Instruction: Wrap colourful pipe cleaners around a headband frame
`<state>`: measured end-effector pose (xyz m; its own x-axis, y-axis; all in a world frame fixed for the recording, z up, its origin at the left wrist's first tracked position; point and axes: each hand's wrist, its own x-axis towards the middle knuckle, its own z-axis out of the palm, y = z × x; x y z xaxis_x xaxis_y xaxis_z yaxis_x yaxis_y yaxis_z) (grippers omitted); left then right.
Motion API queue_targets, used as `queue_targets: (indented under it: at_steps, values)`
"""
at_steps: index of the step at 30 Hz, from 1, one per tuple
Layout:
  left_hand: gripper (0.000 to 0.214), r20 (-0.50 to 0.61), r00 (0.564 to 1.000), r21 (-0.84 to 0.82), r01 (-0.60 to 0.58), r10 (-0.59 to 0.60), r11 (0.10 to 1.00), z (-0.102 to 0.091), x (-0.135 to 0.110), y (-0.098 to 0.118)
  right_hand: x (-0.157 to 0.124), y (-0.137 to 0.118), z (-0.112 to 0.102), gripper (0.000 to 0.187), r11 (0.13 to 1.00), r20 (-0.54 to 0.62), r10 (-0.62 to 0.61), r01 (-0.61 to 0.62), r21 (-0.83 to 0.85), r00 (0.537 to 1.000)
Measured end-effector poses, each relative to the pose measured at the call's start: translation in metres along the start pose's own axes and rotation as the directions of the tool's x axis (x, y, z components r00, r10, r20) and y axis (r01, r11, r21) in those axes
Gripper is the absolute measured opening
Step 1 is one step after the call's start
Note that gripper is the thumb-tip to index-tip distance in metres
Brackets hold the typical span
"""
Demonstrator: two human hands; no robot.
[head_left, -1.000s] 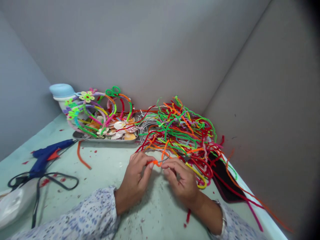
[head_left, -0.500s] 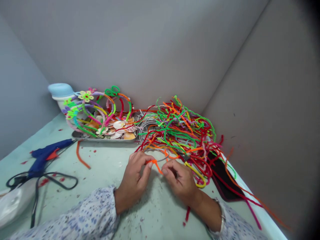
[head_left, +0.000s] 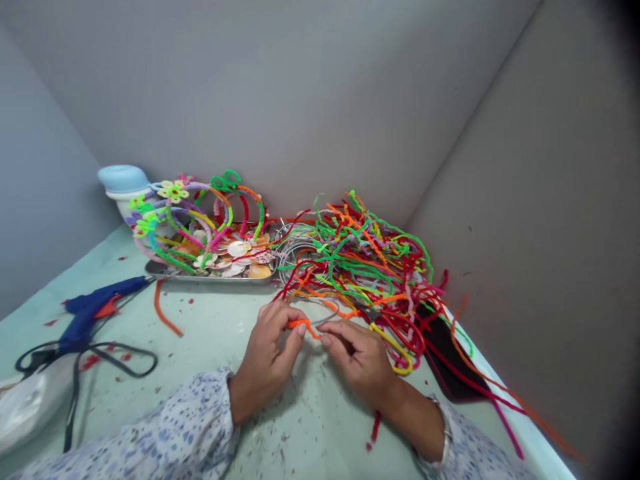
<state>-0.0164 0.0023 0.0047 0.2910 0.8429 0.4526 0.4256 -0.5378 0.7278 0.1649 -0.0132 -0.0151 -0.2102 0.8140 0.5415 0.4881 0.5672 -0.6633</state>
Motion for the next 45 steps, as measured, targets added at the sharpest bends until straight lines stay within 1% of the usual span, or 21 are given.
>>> queue_targets:
  at_steps: [3,5,7,10,13,15,16,17,20,23,25,28,30,34,38,43,45]
  values:
    - [0.013,0.012,1.000,0.012,-0.008,0.008,1.000,0.001,-0.001,0.000,0.000,-0.002,0.003,0.012,0.998,0.083,-0.039,0.042,-0.035,0.996]
    - [0.013,0.028,0.999,0.019,-0.016,0.015,1.000,0.002,-0.001,-0.001,-0.001,-0.004,0.003,0.010,0.997,0.110,-0.033,0.040,-0.063,0.993]
    - [0.013,0.039,0.999,0.024,-0.023,0.022,0.999,0.002,-0.002,-0.001,0.000,-0.007,0.002,0.013,0.998,0.116,-0.025,0.032,-0.058,0.993]
    - [0.012,0.042,0.999,0.022,-0.030,0.029,0.999,0.002,-0.002,-0.001,0.000,-0.009,-0.002,0.018,0.999,0.138,-0.031,0.027,0.032,0.990]
    - [0.013,0.033,0.999,0.005,-0.008,0.008,1.000,0.001,-0.001,-0.001,0.000,-0.009,-0.006,0.024,0.994,0.175,-0.047,0.029,0.109,0.983]
    - [0.014,0.032,0.999,-0.002,0.006,-0.006,1.000,0.001,0.000,-0.001,0.000,-0.008,-0.008,0.018,0.992,0.154,-0.068,0.051,0.113,0.986]
    - [0.014,0.032,0.999,-0.004,0.008,-0.008,1.000,0.000,0.000,-0.001,0.000,-0.007,-0.008,0.014,0.992,0.120,-0.089,0.076,0.103,0.989]
    - [0.014,0.033,0.999,-0.006,0.009,-0.009,1.000,0.000,0.000,-0.001,0.000,-0.006,-0.008,0.014,0.991,0.076,-0.115,0.109,0.081,0.990]
    - [0.014,0.031,0.999,-0.021,0.017,-0.017,1.000,0.000,0.000,0.000,0.001,-0.002,-0.006,0.021,0.979,-0.069,-0.204,0.201,-0.041,0.977]
    - [0.016,0.043,0.999,-0.051,0.035,-0.033,0.998,0.000,-0.002,0.001,0.003,0.002,-0.006,0.023,0.946,-0.139,-0.294,0.267,-0.184,0.945]
    - [0.017,0.062,0.997,-0.061,0.044,-0.040,0.997,0.000,-0.002,0.002,0.004,0.004,-0.008,0.024,0.914,-0.140,-0.344,0.297,-0.277,0.928]
    - [0.018,0.083,0.996,-0.065,0.048,-0.042,0.997,0.000,-0.002,0.003,0.005,0.003,-0.010,0.023,0.862,-0.131,-0.385,0.305,-0.405,0.914]
    - [0.018,0.098,0.994,-0.070,0.047,-0.040,0.996,0.000,-0.002,0.004,0.006,0.001,-0.011,0.022,0.828,-0.114,-0.418,0.327,-0.455,0.901]
    - [0.019,0.134,0.991,-0.084,0.036,-0.024,0.996,0.000,-0.003,0.003,0.006,-0.001,-0.010,0.023,0.802,-0.051,-0.460,0.390,-0.451,0.886]
    - [0.020,0.154,0.988,-0.087,0.023,-0.010,0.996,0.000,-0.005,0.002,0.007,0.000,-0.010,0.021,0.805,-0.047,-0.467,0.403,-0.436,0.883]
    - [0.020,0.171,0.985,-0.101,0.006,0.012,0.995,0.000,-0.005,0.004,0.008,0.003,-0.010,0.029,0.811,-0.009,-0.457,0.413,-0.414,0.889]
    - [0.020,0.170,0.985,-0.108,0.006,0.013,0.994,0.001,-0.005,0.004,0.008,0.003,-0.010,0.030,0.809,0.003,-0.463,0.424,-0.407,0.886]
